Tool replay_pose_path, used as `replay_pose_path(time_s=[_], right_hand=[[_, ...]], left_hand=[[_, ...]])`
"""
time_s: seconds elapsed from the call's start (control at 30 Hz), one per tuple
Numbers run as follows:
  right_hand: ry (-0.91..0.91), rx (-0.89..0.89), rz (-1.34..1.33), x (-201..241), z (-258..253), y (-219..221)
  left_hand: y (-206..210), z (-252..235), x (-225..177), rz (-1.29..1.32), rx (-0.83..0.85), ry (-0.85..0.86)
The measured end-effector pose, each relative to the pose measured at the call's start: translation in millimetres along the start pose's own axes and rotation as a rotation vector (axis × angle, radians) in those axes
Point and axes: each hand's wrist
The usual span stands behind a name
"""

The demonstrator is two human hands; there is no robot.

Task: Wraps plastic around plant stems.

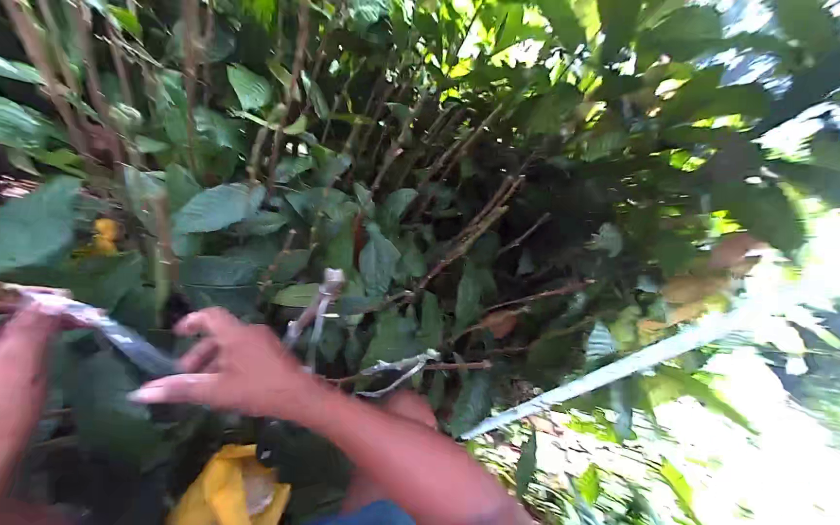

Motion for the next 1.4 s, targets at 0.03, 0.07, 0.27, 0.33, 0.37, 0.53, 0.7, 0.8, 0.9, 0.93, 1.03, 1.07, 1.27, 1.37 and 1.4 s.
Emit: replay_pose_path(time_s=[0.03,0.07,0.27,0.33,0.37,0.53,0.7,0.8,0.9,0.93,1.03,1.07,1.27,1.37,1.4], right_hand=[[-0.018,-0.036,0.123,-2.0,0.7,0.9],[-0.034,-0.064,0.216,-5.5,-0.2,2.9],[-0.039,0.103,0.379,0.3,-1.9,-12.8],[-0.037,0.171,0.365,2.9,-5.7,-16.5],[-0.055,0.177,0.365,2.3,-8.5,-16.8],[-0.069,0.209,0.349,11.3,-15.7,-13.2],[-0.361,0.202,0.518,32.7,5.0,1.4],[-0.672,0.238,0.650,52.5,5.5,25.6],[-0.633,0.326,0.710,117.8,-14.0,11.5],[-0.521,0.388,0.715,145.4,-29.0,-8.5],[-0.331,0.295,1.040,168.3,-86.7,-59.5],[-0.304,0.217,1.252,161.0,-97.3,-64.6],[-0.124,0.441,1.484,158.3,-75.8,-47.9],[-0.246,0.629,1.138,164.7,-43.3,-4.0],[-0.339,0.676,0.996,168.8,-38.8,10.1]], left_hand=[[16.0,-5.1,4.3,0.088,-0.195,0.074],[15.4,-5.7,21.0,0.119,-0.265,0.157],[4.1,-12.7,36.8,0.193,-0.381,0.163],[2.9,-15.7,37.0,0.221,-0.414,0.139],[2.1,-17.4,37.5,0.227,-0.422,0.137],[-4.8,-21.7,35.4,0.214,-0.443,0.094],[-8.1,-27.3,32.1,0.308,-0.427,0.058],[-5.2,-27.3,31.2,0.079,-0.380,0.125],[3.1,-19.6,24.6,-0.270,-0.186,0.256],[4.0,-14.0,19.3,-0.291,-0.077,0.212],[-3.5,-8.3,31.7,-0.283,0.000,0.328],[-12.5,-8.3,42.0,-0.185,-0.047,0.343],[-63.9,-11.4,43.6,0.459,-0.445,0.049],[-52.7,-26.3,29.8,0.550,-0.458,0.019],[-44.4,-27.9,26.5,0.426,-0.389,0.037]])
Point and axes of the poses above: each hand's wrist, its own z-axis away from the middle knuckle, its own y-axis out of the palm, x = y × z, and after that the axes turned 5 degrees about x, right-handed
